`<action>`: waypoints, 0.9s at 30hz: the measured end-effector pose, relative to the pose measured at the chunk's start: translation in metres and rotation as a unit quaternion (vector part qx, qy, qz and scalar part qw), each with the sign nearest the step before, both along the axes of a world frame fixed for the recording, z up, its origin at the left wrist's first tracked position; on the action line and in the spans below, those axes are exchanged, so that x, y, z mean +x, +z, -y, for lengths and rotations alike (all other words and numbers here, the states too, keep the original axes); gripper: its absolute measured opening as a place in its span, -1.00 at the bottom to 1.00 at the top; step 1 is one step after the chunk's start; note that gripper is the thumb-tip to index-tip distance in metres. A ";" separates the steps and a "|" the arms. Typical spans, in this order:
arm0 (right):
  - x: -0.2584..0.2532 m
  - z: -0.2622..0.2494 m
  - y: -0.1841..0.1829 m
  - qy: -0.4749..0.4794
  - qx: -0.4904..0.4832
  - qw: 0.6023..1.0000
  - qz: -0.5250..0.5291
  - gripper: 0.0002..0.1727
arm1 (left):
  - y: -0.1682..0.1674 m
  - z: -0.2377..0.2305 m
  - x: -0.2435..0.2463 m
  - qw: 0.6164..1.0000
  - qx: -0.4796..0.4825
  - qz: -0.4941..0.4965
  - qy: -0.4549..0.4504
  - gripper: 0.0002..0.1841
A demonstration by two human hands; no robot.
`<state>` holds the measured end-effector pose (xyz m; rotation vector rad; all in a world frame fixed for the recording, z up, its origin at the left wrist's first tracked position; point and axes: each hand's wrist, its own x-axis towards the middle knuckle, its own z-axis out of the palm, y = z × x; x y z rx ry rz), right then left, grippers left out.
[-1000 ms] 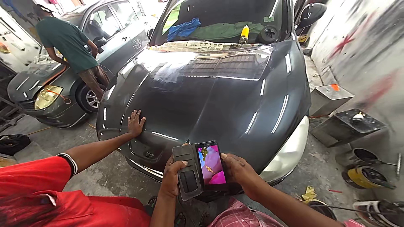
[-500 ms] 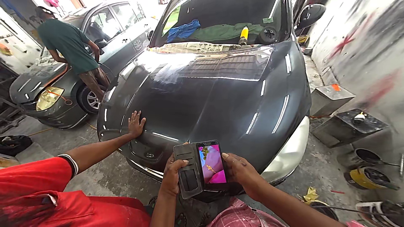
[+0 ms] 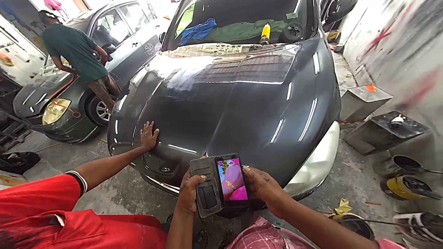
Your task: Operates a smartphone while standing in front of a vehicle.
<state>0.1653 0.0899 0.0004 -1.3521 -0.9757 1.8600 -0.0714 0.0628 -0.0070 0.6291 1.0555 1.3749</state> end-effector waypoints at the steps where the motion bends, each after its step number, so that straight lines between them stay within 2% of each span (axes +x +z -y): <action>1: 0.001 0.001 0.000 0.000 -0.001 1.000 0.002 -0.47 | -0.001 0.001 0.000 1.000 0.000 -0.003 -0.003 -0.42; 4: 0.001 0.002 0.001 -0.003 -0.008 1.000 0.002 -0.46 | 0.010 0.003 0.004 1.000 0.016 -0.023 -0.013 -0.44; 6: 0.001 0.003 0.001 -0.003 -0.009 1.000 0.004 -0.47 | 0.070 0.004 0.035 0.992 -0.076 -0.093 0.041 -0.61; 7: 0.001 0.003 0.001 -0.002 -0.007 1.000 0.002 -0.47 | 0.089 0.003 0.044 0.986 -0.110 -0.117 0.054 -0.63; 8: 0.001 0.004 0.001 -0.002 -0.007 1.000 0.000 -0.47 | 0.085 0.004 0.042 0.987 -0.097 -0.119 0.051 -0.63; 11: 0.003 0.006 0.000 0.001 -0.012 1.000 -0.003 -0.47 | 0.007 0.006 0.006 1.000 0.017 -0.026 0.000 -0.47; 13: 0.003 0.006 0.000 0.003 -0.011 1.000 -0.001 -0.46 | -0.007 0.006 0.001 1.000 0.007 -0.006 -0.003 -0.44; 15: 0.004 0.006 0.000 0.003 -0.009 1.000 -0.002 -0.46 | -0.006 0.006 0.003 1.000 0.003 -0.006 -0.002 -0.46; 17: 0.005 0.007 0.001 0.001 -0.012 1.000 -0.004 -0.46 | 0.010 0.008 0.010 1.000 0.000 -0.027 0.006 -0.49; 19: 0.006 0.008 0.002 -0.004 -0.015 1.000 -0.001 -0.46 | 0.069 0.009 0.039 0.991 -0.071 -0.105 0.049 -0.68; 20: 0.006 0.008 0.003 -0.006 -0.015 1.000 -0.001 -0.46 | 0.093 0.009 0.051 0.984 -0.103 -0.130 0.062 -0.71; 22: 0.006 0.008 0.004 -0.004 -0.012 1.000 0.004 -0.46 | 0.106 0.010 0.057 0.981 -0.114 -0.141 0.066 -0.69; 24: 0.007 0.008 0.005 0.002 -0.008 1.000 0.012 -0.45 | 0.103 0.009 0.055 0.983 -0.114 -0.132 0.059 -0.66; 25: 0.007 0.008 0.005 0.004 -0.007 1.000 0.014 -0.45 | 0.090 0.008 0.049 0.986 -0.102 -0.123 0.056 -0.66; 27: 0.008 0.008 0.005 0.002 -0.007 1.000 0.008 -0.45 | 0.030 0.007 0.019 0.998 -0.024 -0.050 0.019 -0.53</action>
